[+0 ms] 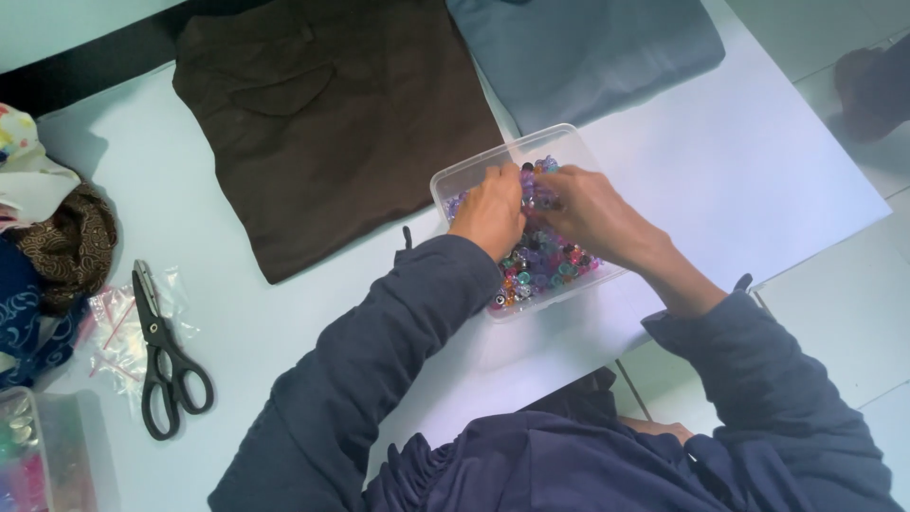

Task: Picking small decorative beads from a container and placing them into a small zip-lock plastic bag before sealing it.

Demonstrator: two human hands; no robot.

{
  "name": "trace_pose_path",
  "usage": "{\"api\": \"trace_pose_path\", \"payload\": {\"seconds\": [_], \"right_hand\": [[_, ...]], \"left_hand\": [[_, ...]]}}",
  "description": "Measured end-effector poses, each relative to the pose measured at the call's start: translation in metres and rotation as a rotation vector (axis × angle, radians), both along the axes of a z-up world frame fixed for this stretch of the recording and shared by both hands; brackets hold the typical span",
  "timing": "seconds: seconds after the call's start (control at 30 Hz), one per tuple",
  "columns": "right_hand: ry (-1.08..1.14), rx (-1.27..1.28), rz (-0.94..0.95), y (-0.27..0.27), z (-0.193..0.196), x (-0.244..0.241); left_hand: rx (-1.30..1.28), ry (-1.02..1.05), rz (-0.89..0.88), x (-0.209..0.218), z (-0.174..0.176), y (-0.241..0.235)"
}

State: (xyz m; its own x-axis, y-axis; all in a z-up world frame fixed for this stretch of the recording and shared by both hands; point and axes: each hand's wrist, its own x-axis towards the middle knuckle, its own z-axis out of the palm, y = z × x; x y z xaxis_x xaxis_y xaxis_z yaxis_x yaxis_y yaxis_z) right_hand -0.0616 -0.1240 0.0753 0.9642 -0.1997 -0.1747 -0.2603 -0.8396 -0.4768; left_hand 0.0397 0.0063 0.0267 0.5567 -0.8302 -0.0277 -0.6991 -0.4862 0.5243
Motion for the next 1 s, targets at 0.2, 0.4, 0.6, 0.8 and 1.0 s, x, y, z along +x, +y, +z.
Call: {"api": "trace_pose_path", "payload": {"seconds": [0.2,0.4,0.6,0.8,1.0], "right_hand": [[0.185,-0.068,-0.016,0.008,0.064,-0.015],[0.482,-0.186,0.039,0.022,0.024,-0.026],[0.345,-0.157,0.007,0.02,-0.013,-0.019],[0.027,0.161,-0.058,0.024,0.031,-0.003],[0.117,0.072,-0.068,0.017,0.067,-0.016]], "left_hand": [[0.247,-0.163,-0.108,0.002,-0.014,0.011],[0.426,-0.502,-0.093,-0.056,-0.025,0.007],[0.223,-0.433,-0.002,-0.049,-0.028,0.01],[-0.039,0.159,-0.028,-0.007,0.012,0.011],[0.102,0.054,-0.045,0.0,0.049,0.027]]}}
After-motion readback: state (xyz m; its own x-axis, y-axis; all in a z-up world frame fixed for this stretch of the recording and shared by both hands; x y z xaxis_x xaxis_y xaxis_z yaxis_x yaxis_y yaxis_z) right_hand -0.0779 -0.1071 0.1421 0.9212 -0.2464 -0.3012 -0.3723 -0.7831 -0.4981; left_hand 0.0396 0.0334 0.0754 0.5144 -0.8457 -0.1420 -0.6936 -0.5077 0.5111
